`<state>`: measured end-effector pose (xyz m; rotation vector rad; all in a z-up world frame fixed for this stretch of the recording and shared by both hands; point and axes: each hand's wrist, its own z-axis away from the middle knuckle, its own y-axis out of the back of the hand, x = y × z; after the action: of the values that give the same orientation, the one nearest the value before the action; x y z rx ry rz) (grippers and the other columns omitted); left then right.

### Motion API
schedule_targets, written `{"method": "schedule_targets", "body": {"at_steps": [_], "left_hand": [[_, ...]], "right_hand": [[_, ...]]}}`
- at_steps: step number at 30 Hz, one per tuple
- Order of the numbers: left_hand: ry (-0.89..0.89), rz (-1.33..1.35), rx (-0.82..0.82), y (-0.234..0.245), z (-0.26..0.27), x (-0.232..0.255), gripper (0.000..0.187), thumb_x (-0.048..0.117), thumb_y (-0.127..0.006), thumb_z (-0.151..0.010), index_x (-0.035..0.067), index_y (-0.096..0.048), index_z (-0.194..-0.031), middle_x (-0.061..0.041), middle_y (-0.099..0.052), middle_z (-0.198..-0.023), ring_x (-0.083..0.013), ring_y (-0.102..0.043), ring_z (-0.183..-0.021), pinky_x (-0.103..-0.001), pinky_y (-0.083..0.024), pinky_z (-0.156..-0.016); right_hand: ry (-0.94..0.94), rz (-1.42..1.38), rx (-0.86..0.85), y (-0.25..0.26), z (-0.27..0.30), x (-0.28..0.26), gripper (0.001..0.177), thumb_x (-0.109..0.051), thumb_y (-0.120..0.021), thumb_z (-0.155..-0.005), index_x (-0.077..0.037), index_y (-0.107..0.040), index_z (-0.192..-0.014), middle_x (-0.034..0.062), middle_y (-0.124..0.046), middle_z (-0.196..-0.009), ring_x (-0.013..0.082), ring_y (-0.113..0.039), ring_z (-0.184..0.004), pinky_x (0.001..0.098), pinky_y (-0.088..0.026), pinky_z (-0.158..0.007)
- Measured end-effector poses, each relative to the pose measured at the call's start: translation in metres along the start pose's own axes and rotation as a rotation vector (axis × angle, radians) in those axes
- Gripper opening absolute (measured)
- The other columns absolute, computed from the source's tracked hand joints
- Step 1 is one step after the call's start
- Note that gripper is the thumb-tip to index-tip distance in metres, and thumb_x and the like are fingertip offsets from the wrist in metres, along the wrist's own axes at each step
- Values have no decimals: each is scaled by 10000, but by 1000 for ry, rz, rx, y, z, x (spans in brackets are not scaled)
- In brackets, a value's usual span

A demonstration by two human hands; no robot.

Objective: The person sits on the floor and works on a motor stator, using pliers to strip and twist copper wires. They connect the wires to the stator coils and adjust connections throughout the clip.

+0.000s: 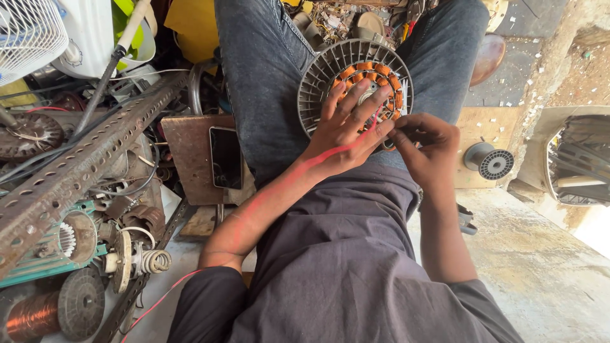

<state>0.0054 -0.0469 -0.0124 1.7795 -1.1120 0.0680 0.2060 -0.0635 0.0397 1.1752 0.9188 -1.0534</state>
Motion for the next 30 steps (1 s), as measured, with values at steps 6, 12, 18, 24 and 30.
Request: {"method": "schedule_targets", "body": {"at_steps": [6, 12, 18, 24, 30], "left_hand": [[18, -2, -15, -3, -3, -7, 116, 237, -735, -1071, 185, -760, -1171, -80, -313, -1681, -333, -218, -1589, -582, -155, -1314], [66, 4, -7, 1, 2, -7, 133, 224, -743, -1070, 141, -758, -1172, -86, -350, -1662, -326, -252, -1577, -575, -186, -1302], [22, -52, 15, -3, 1, -7, 134, 202, -726, -1091, 124, -766, -1192, -66, -366, -1659, -286, -270, -1577, -547, -220, -1307], [23, -23, 1, -2, 1, -6, 102, 207, -725, -1080, 124, -760, -1127, -77, -395, -1629, -285, -311, -1546, -557, -237, -1287], [17, -21, 6, -1, -4, -7, 101, 202, -730, -1078, 117, -751, -1128, -88, -400, -1623, -297, -342, -1530, -557, -252, -1266]], "right_hand": [[-14, -241, 3, -6, 3, 5, 176, 97, -761, -932, 29, -619, -1011, 54, -687, -989, 107, -705, -914, 262, -600, -812], [-62, -241, -65, -7, -2, 4, 219, 91, -738, -927, 46, -643, -1120, 59, -698, -999, 95, -686, -922, 254, -590, -820], [-133, -153, -36, -12, -2, 4, 108, 45, -751, -950, 54, -709, -1049, 67, -716, -901, 75, -660, -782, 221, -542, -718], [-158, -101, -40, -11, -5, 9, 59, 30, -741, -936, 46, -701, -976, 53, -703, -842, 64, -647, -736, 206, -514, -665], [-227, -411, 44, -6, 0, 16, 52, -6, -668, -1015, 5, -646, -1061, 7, -644, -897, 35, -529, -711, 176, -417, -622]]}}
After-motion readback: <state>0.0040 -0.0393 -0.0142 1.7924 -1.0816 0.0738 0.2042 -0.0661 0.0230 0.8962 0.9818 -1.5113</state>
